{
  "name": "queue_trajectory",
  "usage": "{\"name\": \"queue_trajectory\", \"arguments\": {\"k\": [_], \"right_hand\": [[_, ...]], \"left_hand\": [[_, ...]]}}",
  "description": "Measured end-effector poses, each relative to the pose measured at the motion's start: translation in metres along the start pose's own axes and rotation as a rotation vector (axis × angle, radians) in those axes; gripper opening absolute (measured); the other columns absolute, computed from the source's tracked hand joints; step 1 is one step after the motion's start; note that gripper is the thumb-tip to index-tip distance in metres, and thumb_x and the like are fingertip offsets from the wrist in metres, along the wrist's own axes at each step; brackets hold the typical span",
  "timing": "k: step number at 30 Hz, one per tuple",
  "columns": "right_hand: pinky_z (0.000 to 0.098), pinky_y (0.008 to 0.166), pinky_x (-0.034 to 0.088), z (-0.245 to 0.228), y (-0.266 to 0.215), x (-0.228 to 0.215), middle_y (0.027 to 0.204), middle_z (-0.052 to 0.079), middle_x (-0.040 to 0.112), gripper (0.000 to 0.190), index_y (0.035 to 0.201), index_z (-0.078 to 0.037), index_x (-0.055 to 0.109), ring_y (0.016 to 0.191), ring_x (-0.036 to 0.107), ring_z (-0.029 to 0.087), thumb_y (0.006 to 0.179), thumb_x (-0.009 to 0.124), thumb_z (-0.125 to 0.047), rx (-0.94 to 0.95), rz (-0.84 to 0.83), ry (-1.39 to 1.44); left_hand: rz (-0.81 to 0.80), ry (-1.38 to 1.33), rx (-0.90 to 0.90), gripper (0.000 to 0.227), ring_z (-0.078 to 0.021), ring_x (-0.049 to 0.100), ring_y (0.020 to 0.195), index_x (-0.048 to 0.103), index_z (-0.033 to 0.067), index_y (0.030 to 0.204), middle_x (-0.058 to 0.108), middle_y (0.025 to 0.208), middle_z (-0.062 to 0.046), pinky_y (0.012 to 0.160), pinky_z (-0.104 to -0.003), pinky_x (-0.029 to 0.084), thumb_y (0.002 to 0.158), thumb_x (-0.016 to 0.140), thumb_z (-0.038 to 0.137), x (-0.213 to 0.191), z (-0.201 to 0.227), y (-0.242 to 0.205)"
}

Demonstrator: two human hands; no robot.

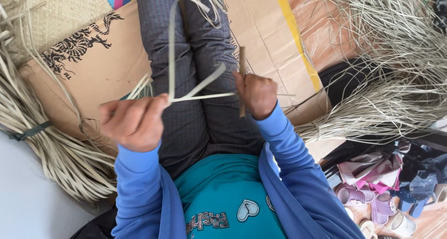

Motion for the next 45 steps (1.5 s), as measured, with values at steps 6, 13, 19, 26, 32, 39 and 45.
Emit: {"name": "queue_trajectory", "arguments": {"k": [6,13,19,26,32,39,45], "right_hand": [[0.0306,0.037,0.040,0.075,0.011,0.028,0.042,0.001,0.055,0.053,0.061,-0.008,0.071,0.030,0.046,0.020,0.103,0.068,-0.041,0.122,0.102,-0.192],[0.0358,0.040,0.043,0.130,0.017,0.074,0.046,0.008,0.059,0.058,0.062,-0.008,0.072,0.033,0.051,0.028,0.102,0.063,-0.048,0.328,0.116,-0.335],[0.0271,0.038,0.044,0.102,-0.001,0.084,0.046,-0.005,0.061,0.047,0.060,-0.012,0.066,0.034,0.054,0.014,0.102,0.071,-0.035,0.255,0.218,0.042],[0.0318,0.062,0.058,-0.005,-0.011,0.044,0.075,0.004,0.070,0.048,0.076,-0.019,0.077,0.059,0.067,0.024,0.104,0.040,-0.030,-0.209,0.408,0.809],[0.0377,0.067,0.054,-0.055,0.002,0.016,0.082,0.013,0.061,0.059,0.085,-0.003,0.081,0.071,0.055,0.024,0.107,0.041,-0.041,-0.433,0.670,1.111],[0.0407,0.069,0.049,-0.054,0.006,0.015,0.082,0.011,0.052,0.057,0.079,-0.008,0.080,0.072,0.051,0.024,0.104,0.050,-0.049,-0.432,0.797,1.077],[0.0396,0.078,0.044,-0.055,0.013,0.001,0.073,0.002,0.059,0.052,0.072,-0.019,0.076,0.073,0.049,0.020,0.104,0.052,-0.052,-0.529,0.695,0.962]], "left_hand": [[-0.182,0.095,-0.205,0.014,-0.0161,0.055,0.067,0.085,0.0118,0.096,0.062,0.083,0.000,0.083,-0.038,0.040,0.095,0.096,0.004,-0.027,-0.003,-0.007],[-0.147,-0.026,-0.236,0.027,-0.0223,0.049,0.072,0.081,0.0097,0.109,0.054,0.083,-0.003,0.083,-0.044,0.045,0.092,0.067,-0.007,-0.029,0.003,-0.022],[-0.118,-0.686,-1.072,0.018,-0.0148,0.056,0.067,0.057,-0.0068,0.124,0.068,0.099,-0.016,0.063,-0.026,0.051,0.107,0.050,-0.004,-0.028,0.029,-0.024],[-0.255,-1.256,-1.457,0.016,-0.0109,0.053,0.039,0.075,-0.0044,0.095,0.057,0.055,-0.009,0.036,-0.023,0.043,0.095,0.070,0.011,0.027,0.075,-0.044],[-0.266,-1.427,-1.592,0.018,-0.0099,0.049,0.035,0.074,-0.0089,0.089,0.056,0.054,-0.010,0.033,-0.021,0.039,0.095,0.071,0.008,0.037,0.092,-0.052],[-0.254,-1.534,-1.567,0.019,-0.0094,0.050,0.035,0.072,-0.0085,0.086,0.056,0.053,-0.010,0.033,-0.020,0.038,0.096,0.069,0.007,0.040,0.100,-0.046],[-0.330,-1.567,-1.634,0.022,-0.0094,0.049,0.035,0.070,-0.0048,0.079,0.055,0.051,-0.010,0.032,-0.019,0.036,0.096,0.071,0.009,0.040,0.107,-0.049]]}}
Point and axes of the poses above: each hand's wrist, its own y-axis towards the middle knuckle, its own x-axis out of the palm, z = x × y, the point moved 1 cm from there along y, towards the middle knuckle
